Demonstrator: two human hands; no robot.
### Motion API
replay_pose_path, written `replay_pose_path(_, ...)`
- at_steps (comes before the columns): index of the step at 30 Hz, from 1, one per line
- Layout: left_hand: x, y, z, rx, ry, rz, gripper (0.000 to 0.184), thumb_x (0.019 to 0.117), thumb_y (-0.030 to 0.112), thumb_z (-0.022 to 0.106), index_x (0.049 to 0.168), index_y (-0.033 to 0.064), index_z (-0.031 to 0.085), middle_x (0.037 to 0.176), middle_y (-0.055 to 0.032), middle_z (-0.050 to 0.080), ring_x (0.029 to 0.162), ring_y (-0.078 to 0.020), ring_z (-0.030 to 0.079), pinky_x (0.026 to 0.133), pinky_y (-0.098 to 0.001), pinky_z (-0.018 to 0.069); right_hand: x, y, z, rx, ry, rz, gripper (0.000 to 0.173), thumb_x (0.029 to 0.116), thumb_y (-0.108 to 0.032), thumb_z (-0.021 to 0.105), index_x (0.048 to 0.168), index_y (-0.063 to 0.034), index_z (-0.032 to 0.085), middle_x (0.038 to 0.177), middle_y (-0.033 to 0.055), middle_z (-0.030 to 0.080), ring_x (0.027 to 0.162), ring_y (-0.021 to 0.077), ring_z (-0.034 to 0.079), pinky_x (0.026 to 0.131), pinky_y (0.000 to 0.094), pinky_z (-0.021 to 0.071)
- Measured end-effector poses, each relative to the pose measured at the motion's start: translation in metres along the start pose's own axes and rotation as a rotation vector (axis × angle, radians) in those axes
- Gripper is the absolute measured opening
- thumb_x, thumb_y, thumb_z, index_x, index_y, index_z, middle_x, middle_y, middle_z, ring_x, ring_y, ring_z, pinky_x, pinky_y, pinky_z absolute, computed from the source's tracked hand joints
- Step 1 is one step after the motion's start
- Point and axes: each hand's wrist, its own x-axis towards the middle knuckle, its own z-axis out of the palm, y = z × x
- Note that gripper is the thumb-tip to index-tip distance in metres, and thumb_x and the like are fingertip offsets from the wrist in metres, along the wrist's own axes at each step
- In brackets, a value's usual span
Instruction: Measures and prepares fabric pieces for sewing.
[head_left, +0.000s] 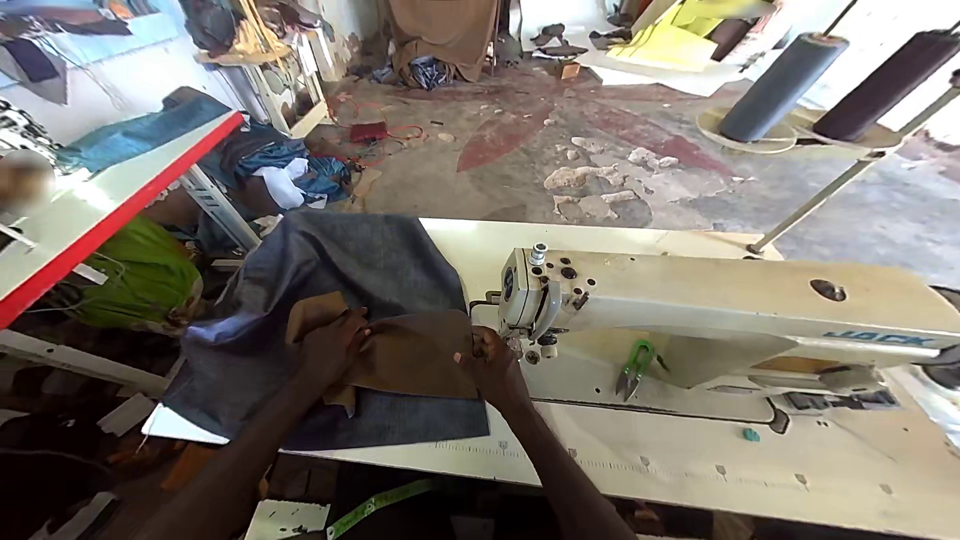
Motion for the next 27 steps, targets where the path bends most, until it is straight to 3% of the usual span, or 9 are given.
replay_pose_path(5, -0.003, 0.001, -0.017, -0.091, -0.062, -0.030, 0.028, 0.1077, 0.033, 0.050, 0.120, 0.0174, 0.070, 0.141, 0.0013, 0.063, 0.110, -0.0236, 0.071, 0.091, -0.0529, 0.0577, -0.008, -0.005, -0.007, 0.080, -0.067, 0.058, 0.053, 0.0940, -0.019, 0.073, 0.143, -0.0104, 0.055, 0.091, 0.0068, 0.073, 0.073, 0.0182, 0.069, 0.068, 0.0378, 0.0593)
replay_pose_path(8, -0.018, 0.007, -0.048, -0.282, -0.083, -0.101, 0.025, 0.1042, 0.034, 0.059, 0.117, 0.0170, 0.072, 0.103, -0.0043, 0.074, 0.095, -0.0229, 0.071, 0.086, -0.0565, 0.0569, -0.022, -0.005, -0.017, 0.251, -0.114, 0.095, 0.053, 0.0921, -0.017, 0.075, 0.140, -0.0054, 0.055, 0.089, 0.0085, 0.074, 0.068, 0.0188, 0.071, 0.059, 0.0344, 0.0602)
replay_pose_path(10, -0.027, 0.006, -0.073, -0.362, -0.203, -0.119, 0.022, 0.1025, 0.034, 0.062, 0.114, 0.0192, 0.072, 0.096, -0.0011, 0.073, 0.091, -0.0175, 0.071, 0.085, -0.0512, 0.0577, -0.029, -0.003, -0.023, 0.274, -0.155, 0.103, 0.056, 0.0910, -0.017, 0.076, 0.140, -0.0046, 0.053, 0.086, 0.0081, 0.073, 0.064, 0.0187, 0.070, 0.056, 0.0335, 0.0596)
replay_pose_path(14, -0.036, 0.007, -0.095, -0.300, -0.381, -0.104, 0.020, 0.1021, 0.038, 0.062, 0.112, 0.0246, 0.073, 0.096, 0.0055, 0.074, 0.090, -0.0107, 0.070, 0.085, -0.0436, 0.0583, -0.033, 0.007, -0.024, 0.121, -0.194, 0.088, 0.064, 0.0893, -0.023, 0.077, 0.144, -0.0056, 0.050, 0.082, 0.0039, 0.070, 0.061, 0.0157, 0.066, 0.056, 0.0325, 0.0581)
replay_pose_path(16, -0.035, 0.014, -0.095, -0.152, -0.416, -0.081, 0.021, 0.1021, 0.038, 0.061, 0.115, 0.0250, 0.072, 0.098, 0.0020, 0.073, 0.092, -0.0166, 0.070, 0.085, -0.0487, 0.0573, -0.035, 0.008, -0.022, 0.053, -0.179, 0.067, 0.066, 0.0896, -0.025, 0.077, 0.146, -0.0066, 0.049, 0.083, 0.0025, 0.071, 0.063, 0.0148, 0.067, 0.058, 0.0325, 0.0583)
replay_pose_path(20, -0.025, 0.038, -0.078, -0.024, -0.304, 0.030, 0.039, 0.1013, 0.038, 0.061, 0.135, 0.0186, 0.065, 0.130, -0.0052, 0.066, 0.126, -0.0288, 0.058, 0.108, -0.0576, 0.0440, -0.040, 0.008, -0.022, 0.010, -0.169, 0.032, 0.067, 0.0913, -0.024, 0.074, 0.150, -0.0075, 0.045, 0.088, 0.0018, 0.072, 0.067, 0.0142, 0.068, 0.063, 0.0332, 0.0593)
replay_pose_path(22, -0.013, 0.059, -0.068, -0.062, -0.298, 0.039, 0.047, 0.1022, 0.046, 0.057, 0.141, 0.0198, 0.060, 0.136, -0.0055, 0.063, 0.133, -0.0296, 0.054, 0.115, -0.0606, 0.0368, -0.043, 0.009, -0.021, 0.027, -0.160, 0.020, 0.067, 0.0911, -0.020, 0.073, 0.150, -0.0068, 0.045, 0.089, 0.0017, 0.073, 0.068, 0.0138, 0.068, 0.063, 0.0324, 0.0591)
replay_pose_path(24, -0.001, 0.080, -0.058, -0.084, -0.391, 0.006, 0.057, 0.1025, 0.054, 0.052, 0.147, 0.0188, 0.054, 0.143, -0.0076, 0.059, 0.136, -0.0299, 0.051, 0.114, -0.0571, 0.0383, -0.047, 0.010, -0.019, 0.039, -0.131, -0.001, 0.065, 0.0911, -0.018, 0.072, 0.149, -0.0052, 0.046, 0.091, 0.0019, 0.073, 0.067, 0.0138, 0.068, 0.062, 0.0322, 0.0590)
replay_pose_path(27, 0.013, 0.103, -0.038, -0.069, -0.437, -0.033, 0.060, 0.1011, 0.059, 0.052, 0.143, 0.0156, 0.057, 0.139, -0.0105, 0.059, 0.131, -0.0309, 0.054, 0.111, -0.0538, 0.0429, -0.051, 0.013, -0.017, -0.006, -0.100, -0.023, 0.064, 0.0917, -0.018, 0.073, 0.149, -0.0057, 0.047, 0.092, 0.0008, 0.074, 0.070, 0.0133, 0.069, 0.066, 0.0332, 0.0593)
